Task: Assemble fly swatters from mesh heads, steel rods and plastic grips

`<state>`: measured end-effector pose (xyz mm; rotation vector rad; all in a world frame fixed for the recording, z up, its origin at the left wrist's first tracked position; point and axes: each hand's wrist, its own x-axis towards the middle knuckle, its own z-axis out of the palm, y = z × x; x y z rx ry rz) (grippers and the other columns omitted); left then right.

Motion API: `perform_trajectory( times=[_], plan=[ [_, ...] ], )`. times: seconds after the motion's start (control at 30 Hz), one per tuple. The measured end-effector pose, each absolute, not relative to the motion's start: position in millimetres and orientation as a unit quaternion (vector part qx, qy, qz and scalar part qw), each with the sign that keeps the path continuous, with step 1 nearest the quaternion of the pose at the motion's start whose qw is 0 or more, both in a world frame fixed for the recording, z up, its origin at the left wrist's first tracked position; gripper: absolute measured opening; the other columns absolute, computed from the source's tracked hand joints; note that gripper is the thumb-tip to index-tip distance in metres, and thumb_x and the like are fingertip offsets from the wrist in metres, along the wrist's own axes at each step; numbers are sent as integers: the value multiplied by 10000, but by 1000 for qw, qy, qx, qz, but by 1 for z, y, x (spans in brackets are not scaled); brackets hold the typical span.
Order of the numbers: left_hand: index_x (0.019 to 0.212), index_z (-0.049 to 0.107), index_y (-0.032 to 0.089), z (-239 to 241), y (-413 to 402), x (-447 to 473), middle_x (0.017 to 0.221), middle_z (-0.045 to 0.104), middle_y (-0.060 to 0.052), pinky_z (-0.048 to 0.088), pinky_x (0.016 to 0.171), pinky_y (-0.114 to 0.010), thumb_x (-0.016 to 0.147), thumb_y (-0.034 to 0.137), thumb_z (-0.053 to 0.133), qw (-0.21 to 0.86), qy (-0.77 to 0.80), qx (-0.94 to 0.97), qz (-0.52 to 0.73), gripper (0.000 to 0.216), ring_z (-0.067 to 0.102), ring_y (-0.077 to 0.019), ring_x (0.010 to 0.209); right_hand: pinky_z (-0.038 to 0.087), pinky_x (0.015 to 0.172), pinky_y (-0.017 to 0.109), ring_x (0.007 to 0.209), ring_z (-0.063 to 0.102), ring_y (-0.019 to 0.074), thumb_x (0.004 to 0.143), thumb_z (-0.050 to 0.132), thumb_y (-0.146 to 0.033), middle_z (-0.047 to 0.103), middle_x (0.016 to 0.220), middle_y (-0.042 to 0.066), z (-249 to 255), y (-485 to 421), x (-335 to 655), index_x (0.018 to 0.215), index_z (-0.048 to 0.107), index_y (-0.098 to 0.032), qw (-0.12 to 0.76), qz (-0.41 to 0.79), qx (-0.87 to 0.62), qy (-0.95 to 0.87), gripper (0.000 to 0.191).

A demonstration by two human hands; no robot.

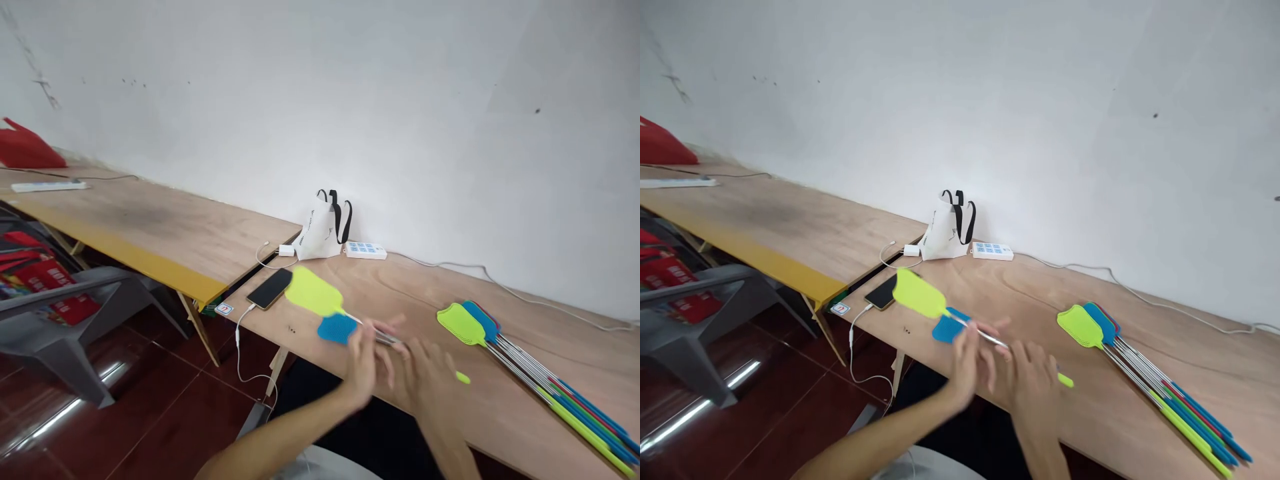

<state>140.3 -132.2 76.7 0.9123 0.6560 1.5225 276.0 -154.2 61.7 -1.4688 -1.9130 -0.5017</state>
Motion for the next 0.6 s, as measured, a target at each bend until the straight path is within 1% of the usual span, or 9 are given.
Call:
perform_trajectory(
  times=[0.07, 0.13, 0.23, 0.3, 0.37, 0.47, 0.53, 0.6],
  plan=[
    [948, 695, 162, 69, -139, 149, 850, 780, -132, 226, 290, -193, 904, 771, 463, 591, 278, 431, 623, 652, 438, -60, 320, 389, 672, 382, 707, 572, 244, 1054, 326, -363, 644, 759, 61, 57, -155, 267, 934, 613, -281, 355, -146, -546, -745, 322],
    [988, 719, 151, 62, -140, 154, 982, 780, -155, 258, 284, -192, 938, 732, 446, 606, 267, 460, 592, 644, 462, -56, 329, 426, 663, 377, 740, 607, 247, 1056, 332, -365, 670, 813, 61, 55, -155, 264, 1028, 622, -281, 367, -101, -538, -752, 303],
    [1067, 727, 143, 51, -131, 153, 1112, 758, -170, 339, 300, -191, 962, 685, 452, 618, 251, 477, 572, 617, 526, -62, 358, 484, 701, 376, 814, 650, 247, 1063, 345, -367, 694, 880, 57, 55, -152, 270, 1090, 618, -285, 375, -33, -529, -761, 286],
    [1067, 735, 135, 47, -121, 150, 1120, 753, -177, 367, 322, -190, 969, 663, 463, 620, 249, 481, 567, 602, 543, -61, 372, 510, 727, 374, 824, 662, 238, 1067, 339, -360, 698, 879, 51, 55, -149, 276, 1079, 623, -286, 376, -8, -528, -762, 294],
    [1078, 730, 131, 46, -112, 147, 1112, 754, -181, 360, 332, -186, 959, 644, 507, 626, 252, 480, 560, 571, 545, -59, 375, 525, 729, 376, 822, 668, 238, 1067, 327, -370, 703, 869, 49, 55, -145, 282, 1063, 634, -287, 373, -10, -532, -760, 318],
    [1098, 704, 129, 51, -103, 143, 1080, 763, -179, 362, 344, -192, 929, 639, 568, 628, 263, 467, 565, 554, 530, -60, 365, 542, 729, 379, 843, 684, 241, 1066, 318, -380, 723, 895, 49, 55, -141, 288, 1092, 643, -290, 372, -18, -548, -749, 339],
    [1048, 704, 124, 55, -100, 140, 1039, 770, -172, 383, 363, -200, 928, 640, 567, 614, 271, 463, 579, 547, 512, -57, 360, 551, 737, 378, 865, 695, 239, 1067, 319, -374, 737, 944, 52, 55, -140, 290, 1111, 642, -291, 376, -5, -548, -747, 336],
    [958, 707, 121, 59, -99, 138, 995, 774, -162, 389, 377, -200, 933, 633, 566, 592, 279, 470, 592, 531, 499, -53, 362, 558, 738, 373, 881, 703, 238, 1065, 342, -381, 744, 980, 53, 56, -140, 290, 1085, 644, -292, 378, 19, -541, -751, 315]
  ],
)
